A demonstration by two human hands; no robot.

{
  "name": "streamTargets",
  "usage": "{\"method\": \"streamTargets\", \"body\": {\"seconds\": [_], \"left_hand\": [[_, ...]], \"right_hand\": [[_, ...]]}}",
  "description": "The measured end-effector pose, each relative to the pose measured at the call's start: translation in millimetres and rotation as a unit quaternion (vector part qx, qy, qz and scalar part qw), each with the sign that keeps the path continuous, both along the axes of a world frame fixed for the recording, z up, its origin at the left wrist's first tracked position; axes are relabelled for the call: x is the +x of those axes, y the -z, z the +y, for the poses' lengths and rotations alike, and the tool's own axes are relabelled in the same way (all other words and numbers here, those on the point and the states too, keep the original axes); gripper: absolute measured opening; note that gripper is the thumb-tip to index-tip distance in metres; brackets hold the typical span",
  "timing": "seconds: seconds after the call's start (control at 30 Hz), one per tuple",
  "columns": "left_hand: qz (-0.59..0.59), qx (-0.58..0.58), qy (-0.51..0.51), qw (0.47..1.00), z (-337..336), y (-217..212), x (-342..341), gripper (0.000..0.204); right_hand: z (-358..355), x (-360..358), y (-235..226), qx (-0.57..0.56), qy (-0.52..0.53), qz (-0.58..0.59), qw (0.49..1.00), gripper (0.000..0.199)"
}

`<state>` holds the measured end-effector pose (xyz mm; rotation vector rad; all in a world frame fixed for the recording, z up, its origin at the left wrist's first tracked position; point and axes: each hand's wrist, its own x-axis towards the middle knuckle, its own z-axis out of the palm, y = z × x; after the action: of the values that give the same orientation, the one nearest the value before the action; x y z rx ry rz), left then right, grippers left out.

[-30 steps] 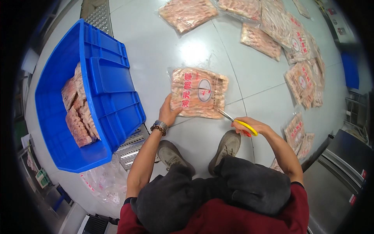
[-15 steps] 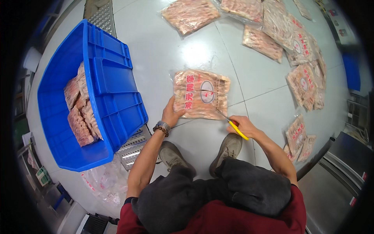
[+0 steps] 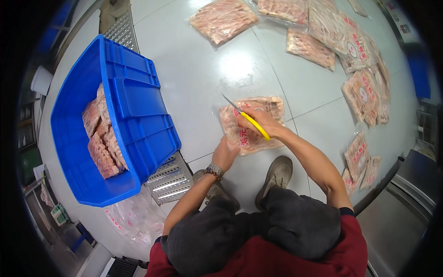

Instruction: The person uses yellow-handled scissors to cut open vacuum-sealed packages of raw meat. After opening each package, the person removes the meat and places it into a blue plastic crate, discarding the empty plastic packaging.

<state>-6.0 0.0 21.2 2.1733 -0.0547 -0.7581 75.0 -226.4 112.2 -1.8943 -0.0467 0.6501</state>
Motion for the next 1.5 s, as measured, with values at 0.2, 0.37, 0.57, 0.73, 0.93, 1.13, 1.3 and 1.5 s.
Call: {"method": "streamTargets", "body": {"seconds": [0.2, 0.37, 0.57, 0.73, 0.93, 1.13, 1.3, 1.5], "left_hand": [[-0.191, 0.1, 0.007, 0.976, 2, -23, 27, 0.077], [-0.276, 0.09, 0.12, 0.949, -21, -18, 64, 0.081], [-0.253, 0.049, 0.112, 0.96, -24, -2, 63, 0.081], [-0.278, 0.08, 0.099, 0.952, -33, -3, 61, 0.057], [-0.309, 0.069, 0.138, 0.939, -31, 9, 68, 0.039], [-0.275, -0.005, 0.066, 0.959, -17, 8, 62, 0.04], [-0.22, 0.074, 0.016, 0.973, 0, 2, 44, 0.02], [-0.083, 0.171, 0.088, 0.978, -10, -54, 34, 0.048]], "right_hand": [[-65, -78, 0, 0.006, -0.024, 0.24, 0.971, 0.042], [-75, -106, 17, 0.012, 0.02, 0.256, 0.966, 0.043], [-45, -61, 28, -0.011, -0.037, 0.091, 0.995, 0.043], [-23, -45, 25, -0.068, -0.041, 0.04, 0.996, 0.049], [-10, -30, 25, -0.109, -0.014, 0.064, 0.992, 0.056], [9, -13, 17, 0.038, 0.066, 0.211, 0.975, 0.059], [3, -47, 12, 0.106, 0.046, 0.253, 0.96, 0.043], [-37, -138, 37, 0.181, 0.204, 0.318, 0.908, 0.044]]}}
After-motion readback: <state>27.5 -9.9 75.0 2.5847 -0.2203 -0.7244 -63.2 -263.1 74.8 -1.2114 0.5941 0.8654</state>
